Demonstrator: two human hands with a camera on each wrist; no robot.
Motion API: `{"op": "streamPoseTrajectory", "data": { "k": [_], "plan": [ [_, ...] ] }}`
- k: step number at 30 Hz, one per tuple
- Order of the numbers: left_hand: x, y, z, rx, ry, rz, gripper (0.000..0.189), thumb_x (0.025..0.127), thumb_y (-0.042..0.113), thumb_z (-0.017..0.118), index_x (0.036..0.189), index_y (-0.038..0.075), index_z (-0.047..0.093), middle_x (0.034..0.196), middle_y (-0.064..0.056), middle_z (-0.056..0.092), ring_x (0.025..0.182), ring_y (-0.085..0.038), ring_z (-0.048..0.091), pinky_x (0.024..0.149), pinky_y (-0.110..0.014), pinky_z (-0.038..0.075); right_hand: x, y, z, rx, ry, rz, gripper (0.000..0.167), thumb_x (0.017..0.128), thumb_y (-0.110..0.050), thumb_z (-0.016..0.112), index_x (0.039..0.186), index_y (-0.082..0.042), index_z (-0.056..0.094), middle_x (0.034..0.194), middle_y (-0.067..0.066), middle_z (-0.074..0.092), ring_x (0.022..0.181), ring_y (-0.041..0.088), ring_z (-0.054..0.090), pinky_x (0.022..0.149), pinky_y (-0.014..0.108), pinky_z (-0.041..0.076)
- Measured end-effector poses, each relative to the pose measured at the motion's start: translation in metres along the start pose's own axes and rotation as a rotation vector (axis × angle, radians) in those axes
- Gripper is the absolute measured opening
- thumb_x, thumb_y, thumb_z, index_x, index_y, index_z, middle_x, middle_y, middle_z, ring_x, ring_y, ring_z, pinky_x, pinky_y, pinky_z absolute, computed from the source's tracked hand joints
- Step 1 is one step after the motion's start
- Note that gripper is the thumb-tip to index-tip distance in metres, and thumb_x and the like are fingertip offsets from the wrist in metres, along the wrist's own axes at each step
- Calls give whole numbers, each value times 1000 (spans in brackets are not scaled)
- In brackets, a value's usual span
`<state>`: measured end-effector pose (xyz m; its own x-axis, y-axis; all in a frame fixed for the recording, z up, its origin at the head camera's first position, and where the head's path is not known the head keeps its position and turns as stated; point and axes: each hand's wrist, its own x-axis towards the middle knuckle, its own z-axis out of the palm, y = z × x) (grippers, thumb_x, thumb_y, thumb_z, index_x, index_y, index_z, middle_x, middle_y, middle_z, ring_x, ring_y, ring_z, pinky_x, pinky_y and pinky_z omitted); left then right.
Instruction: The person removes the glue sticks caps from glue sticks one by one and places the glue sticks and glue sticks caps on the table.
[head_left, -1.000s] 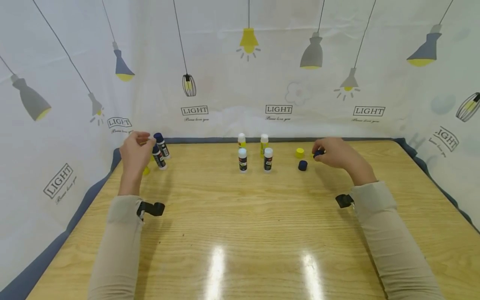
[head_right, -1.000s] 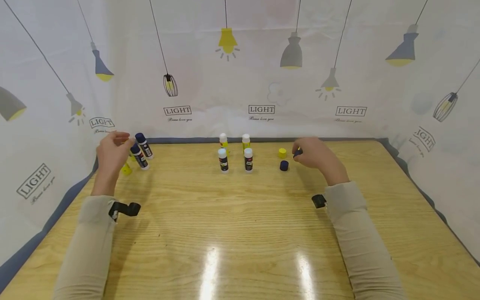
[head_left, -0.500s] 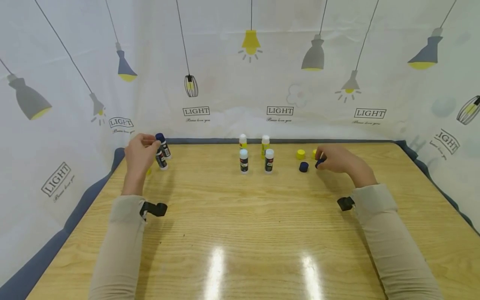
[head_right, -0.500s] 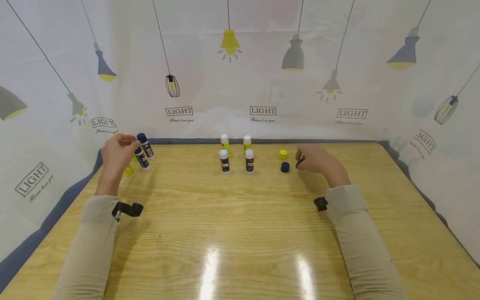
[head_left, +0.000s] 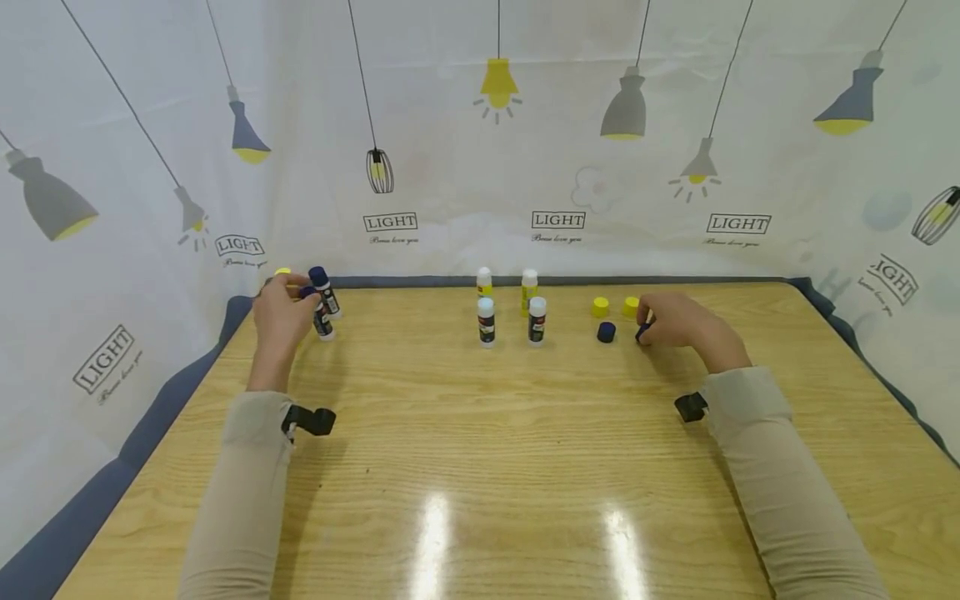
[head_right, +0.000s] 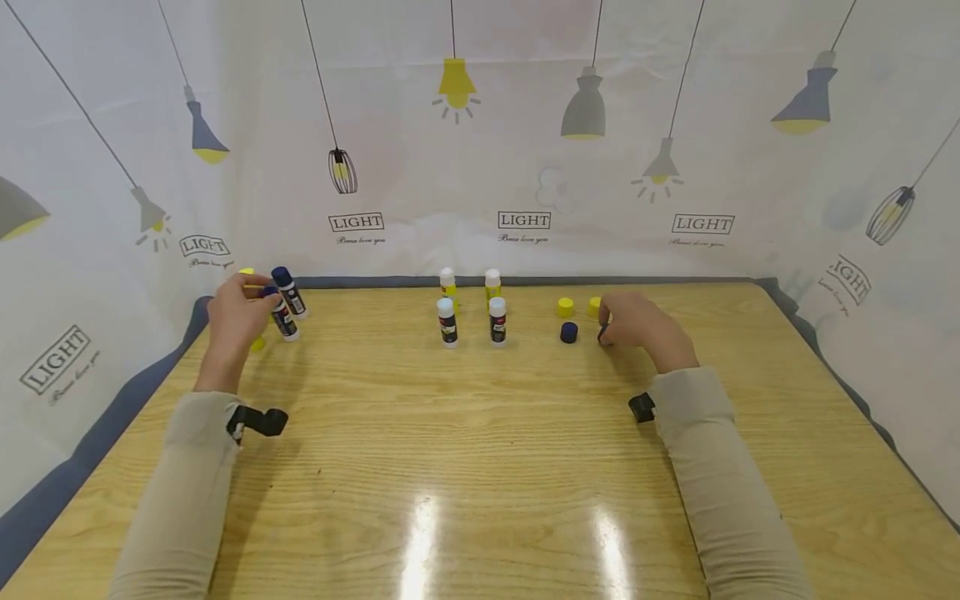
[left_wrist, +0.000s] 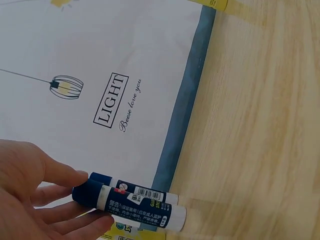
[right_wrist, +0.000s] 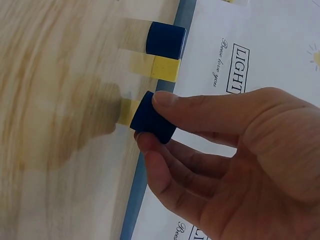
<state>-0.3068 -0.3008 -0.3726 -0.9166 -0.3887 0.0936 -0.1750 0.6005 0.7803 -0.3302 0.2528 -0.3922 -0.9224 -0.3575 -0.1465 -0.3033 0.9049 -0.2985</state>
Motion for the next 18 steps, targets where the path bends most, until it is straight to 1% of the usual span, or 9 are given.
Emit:
{"op": "streamPoseTrajectory", "data": {
  "k": [5, 8, 13, 18],
  "plan": [
    [2, -4, 4, 1, 3, -4, 48, 102, 13, 59, 149, 3, 49, 146, -25, 57, 133, -39, 59, 104, -49, 55, 3, 4, 4, 3, -3, 0, 25, 92, -12, 75, 110, 2, 65, 115, 26, 67, 103, 40, 66, 87, 53, 53],
    [3, -6, 6, -8, -5, -17, 51, 102, 13, 59, 151, 4, 46, 147, -26, 56, 133, -40, 59, 105, -49, 54, 4, 6, 6, 9, -4, -1, 25, 93, -12, 75, 110, 2, 65, 115, 25, 67, 101, 38, 66, 85, 52, 53],
    [4, -8, 8, -8, -25, -28, 53, 102, 13, 59, 152, 2, 43, 149, -27, 53, 136, -40, 56, 109, -49, 52, 5, 8, 8, 10, 5, 2, 26, 93, -13, 75, 111, 3, 64, 113, 24, 68, 96, 34, 64, 82, 49, 53],
    [6, -13, 11, 19, -47, -33, 57, 102, 14, 59, 153, -2, 40, 150, -30, 51, 138, -43, 52, 113, -52, 47, 9, 9, 10, 7, 11, 18, 28, 93, -15, 75, 112, 2, 64, 112, 23, 68, 91, 31, 62, 79, 46, 51]
  ]
}}
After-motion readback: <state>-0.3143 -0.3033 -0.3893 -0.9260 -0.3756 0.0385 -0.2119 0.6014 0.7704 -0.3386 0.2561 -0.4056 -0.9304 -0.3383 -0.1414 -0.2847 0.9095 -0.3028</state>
